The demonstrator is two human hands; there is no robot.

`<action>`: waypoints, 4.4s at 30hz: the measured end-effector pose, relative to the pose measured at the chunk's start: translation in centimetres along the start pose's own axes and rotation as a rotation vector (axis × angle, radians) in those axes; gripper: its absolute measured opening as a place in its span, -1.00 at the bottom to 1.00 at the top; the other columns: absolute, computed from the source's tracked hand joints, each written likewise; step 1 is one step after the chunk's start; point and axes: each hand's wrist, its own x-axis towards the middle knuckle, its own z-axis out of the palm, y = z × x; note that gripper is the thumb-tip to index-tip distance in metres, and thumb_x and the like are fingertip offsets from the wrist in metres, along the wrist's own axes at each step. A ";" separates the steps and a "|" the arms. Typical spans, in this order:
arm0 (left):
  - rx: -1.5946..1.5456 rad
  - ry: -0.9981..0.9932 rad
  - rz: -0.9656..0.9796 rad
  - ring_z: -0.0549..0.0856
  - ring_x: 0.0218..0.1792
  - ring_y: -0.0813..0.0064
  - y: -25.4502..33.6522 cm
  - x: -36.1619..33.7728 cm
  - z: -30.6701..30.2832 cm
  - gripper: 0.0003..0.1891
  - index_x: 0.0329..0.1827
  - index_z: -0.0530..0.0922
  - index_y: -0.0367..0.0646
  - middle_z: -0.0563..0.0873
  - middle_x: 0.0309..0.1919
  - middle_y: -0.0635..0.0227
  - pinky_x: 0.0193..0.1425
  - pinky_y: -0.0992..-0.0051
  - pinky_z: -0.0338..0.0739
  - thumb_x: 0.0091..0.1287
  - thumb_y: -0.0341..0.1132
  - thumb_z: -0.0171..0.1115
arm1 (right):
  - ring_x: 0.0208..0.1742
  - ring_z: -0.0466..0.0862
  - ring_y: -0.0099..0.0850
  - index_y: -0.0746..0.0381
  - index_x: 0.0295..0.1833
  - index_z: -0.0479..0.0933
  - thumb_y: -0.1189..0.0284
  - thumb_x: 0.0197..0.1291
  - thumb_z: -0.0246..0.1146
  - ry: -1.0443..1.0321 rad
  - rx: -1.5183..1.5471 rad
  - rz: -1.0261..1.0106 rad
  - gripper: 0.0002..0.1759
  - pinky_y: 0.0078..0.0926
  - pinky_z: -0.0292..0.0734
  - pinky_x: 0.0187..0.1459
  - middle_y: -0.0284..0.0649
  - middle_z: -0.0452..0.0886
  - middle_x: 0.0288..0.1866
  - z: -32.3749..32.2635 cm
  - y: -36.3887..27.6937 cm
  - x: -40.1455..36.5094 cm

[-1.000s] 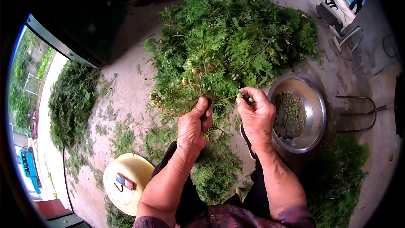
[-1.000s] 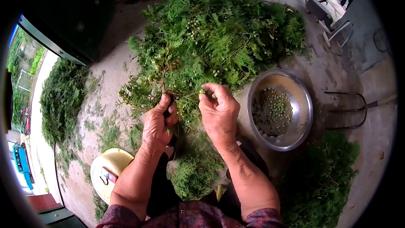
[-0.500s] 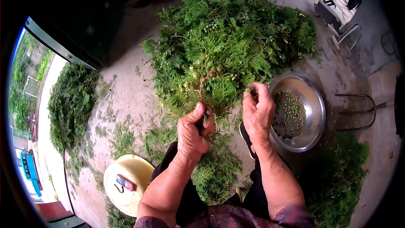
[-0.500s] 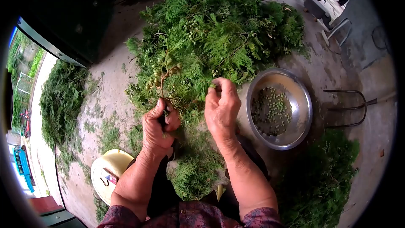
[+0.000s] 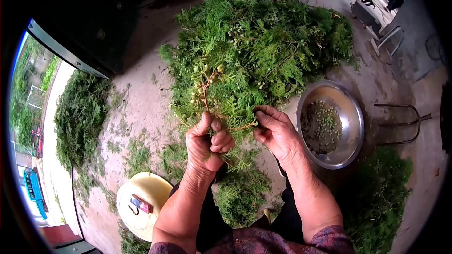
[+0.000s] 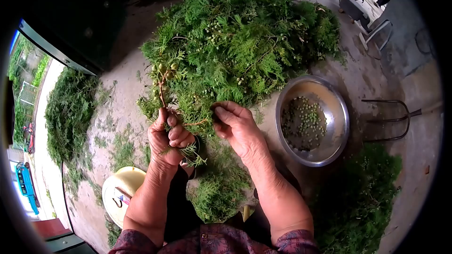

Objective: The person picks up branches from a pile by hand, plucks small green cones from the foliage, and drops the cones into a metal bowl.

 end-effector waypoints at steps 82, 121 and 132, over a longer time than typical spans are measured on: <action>0.338 0.588 0.244 0.43 -0.64 0.61 -0.4 0.9 1.7 -0.86 -0.44 0.55 -0.16 0.56 -0.60 0.45 -0.55 0.66 0.32 0.09 -0.33 0.33 | -0.61 0.36 -0.69 0.22 -0.20 0.45 0.41 0.11 0.23 -0.046 -0.674 0.169 -0.82 -0.78 0.17 -0.64 -0.46 0.40 -0.56 3.2 1.5 -2.5; 0.778 0.484 0.293 0.52 -0.57 0.60 -0.8 1.1 1.8 -0.59 -0.37 0.62 -0.29 0.64 -0.55 0.35 -0.43 0.61 0.35 0.22 -0.02 0.19 | 0.16 0.41 -0.28 0.11 0.09 0.41 0.26 0.31 -0.12 0.975 0.380 -0.467 -0.65 0.05 0.36 0.12 -0.27 0.46 0.11 -16.4 -9.3 -3.3; 0.990 0.448 0.063 0.57 -0.41 0.60 -1.1 0.6 2.3 -0.58 -0.42 0.67 -0.17 0.68 -0.56 0.39 -0.15 0.54 0.37 0.29 0.00 0.04 | 0.27 0.28 -0.27 0.11 0.23 0.31 0.30 0.25 -0.04 1.412 0.155 -0.316 -0.57 0.15 0.18 0.15 -0.28 0.31 0.28 -25.0 -10.3 -5.4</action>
